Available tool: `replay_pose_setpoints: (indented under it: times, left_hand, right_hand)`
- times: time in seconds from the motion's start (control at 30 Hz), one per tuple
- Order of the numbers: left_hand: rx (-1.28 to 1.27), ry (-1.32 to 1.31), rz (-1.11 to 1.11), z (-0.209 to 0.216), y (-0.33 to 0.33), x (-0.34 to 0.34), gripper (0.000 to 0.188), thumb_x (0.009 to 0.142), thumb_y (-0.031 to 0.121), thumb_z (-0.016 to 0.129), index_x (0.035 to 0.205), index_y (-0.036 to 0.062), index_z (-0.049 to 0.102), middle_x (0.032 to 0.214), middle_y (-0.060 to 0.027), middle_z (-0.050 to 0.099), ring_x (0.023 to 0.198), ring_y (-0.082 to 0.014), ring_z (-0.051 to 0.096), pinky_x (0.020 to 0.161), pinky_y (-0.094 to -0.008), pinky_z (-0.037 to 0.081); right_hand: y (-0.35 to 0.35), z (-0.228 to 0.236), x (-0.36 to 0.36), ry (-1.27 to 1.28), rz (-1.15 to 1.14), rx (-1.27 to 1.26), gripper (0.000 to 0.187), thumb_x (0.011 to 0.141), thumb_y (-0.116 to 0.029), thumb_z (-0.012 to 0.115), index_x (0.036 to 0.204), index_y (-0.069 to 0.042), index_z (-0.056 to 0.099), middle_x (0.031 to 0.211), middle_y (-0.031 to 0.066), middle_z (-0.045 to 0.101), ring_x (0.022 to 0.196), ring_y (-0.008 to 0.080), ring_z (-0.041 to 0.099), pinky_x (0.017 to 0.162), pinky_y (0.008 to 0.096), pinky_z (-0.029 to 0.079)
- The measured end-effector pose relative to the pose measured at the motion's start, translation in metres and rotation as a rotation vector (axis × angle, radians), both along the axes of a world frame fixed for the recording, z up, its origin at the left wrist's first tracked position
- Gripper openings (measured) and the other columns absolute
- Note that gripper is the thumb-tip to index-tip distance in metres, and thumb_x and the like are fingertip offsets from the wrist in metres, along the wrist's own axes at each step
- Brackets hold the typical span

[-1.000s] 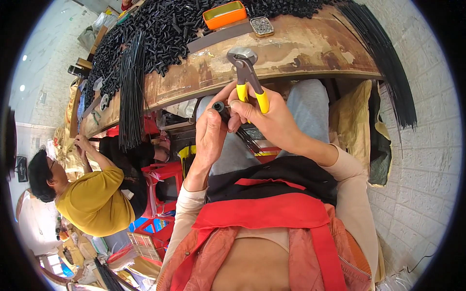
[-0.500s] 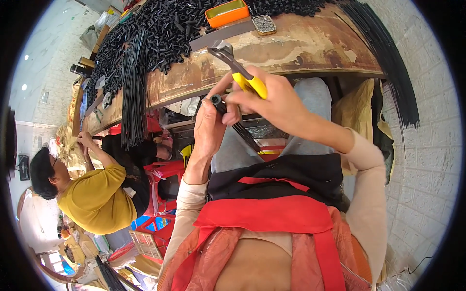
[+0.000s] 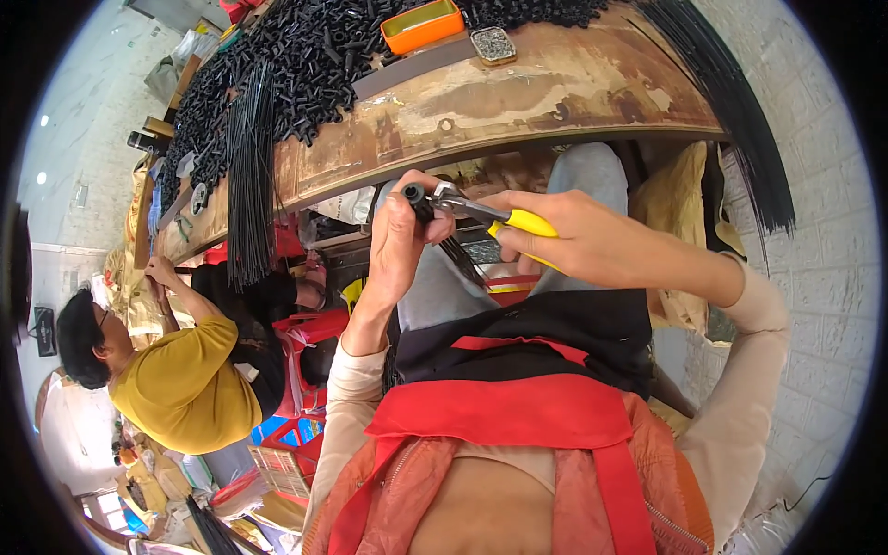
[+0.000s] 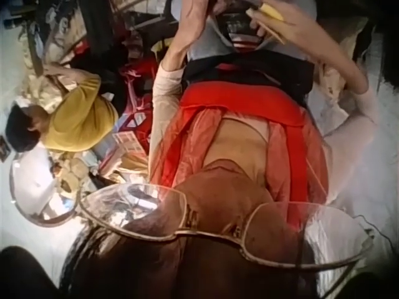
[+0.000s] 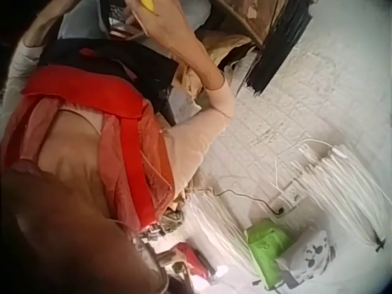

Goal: Assembling and securing bundles of black synthetic fibers using pliers and plastic ties at a production workbench.

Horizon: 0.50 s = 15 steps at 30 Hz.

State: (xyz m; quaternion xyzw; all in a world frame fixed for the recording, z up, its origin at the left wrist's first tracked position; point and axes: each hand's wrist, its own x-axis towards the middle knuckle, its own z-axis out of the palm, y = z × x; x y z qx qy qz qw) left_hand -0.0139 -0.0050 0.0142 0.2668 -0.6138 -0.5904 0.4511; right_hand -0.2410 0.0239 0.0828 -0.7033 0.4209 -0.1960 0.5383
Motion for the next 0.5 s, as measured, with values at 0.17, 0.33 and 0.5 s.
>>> replay_pose_setpoints:
  times: [0.17,0.33,0.5]
  left_hand:
    - [0.007,-0.011,0.017,0.004,0.004,-0.003,0.059,0.101,0.055,0.032,0.107,-0.0003,0.050,0.066,0.0035,0.038,0.061,-0.0063,0.031,0.055,-0.0230,0.025]
    - [0.004,-0.007,0.010,-0.003,0.004,0.002,0.060,0.101,0.055,0.031,0.108,-0.0004,0.051,0.066,0.0040,0.038,0.061,-0.0061,0.031,0.056,-0.0223,0.025]
    - [-0.024,-0.006,-0.041,0.008,0.005,0.006,0.060,0.100,0.056,0.031,0.108,0.0000,0.051,0.069,0.0039,0.039,0.062,-0.0058,0.031,0.056,-0.0222,0.025]
  right_hand:
    - [-0.010,0.036,-0.003,0.159,0.111,-0.008,0.032,0.099,-0.026,0.048,0.119,-0.002,0.054,0.070,0.0034,0.062,0.060,0.0143,0.058,0.058,0.0287,0.045]
    - [-0.011,0.034,0.004,0.369,0.093,0.136,0.028,0.098,-0.029,0.050,0.089,-0.002,0.052,0.064,0.0037,0.056,0.053,0.0111,0.052,0.050,0.0287,0.041]
    - [-0.005,0.024,0.001,0.283,0.067,0.072,0.027,0.098,-0.026,0.050,0.099,0.000,0.056,0.065,0.0058,0.058,0.054,0.0162,0.054,0.052,0.0327,0.043]
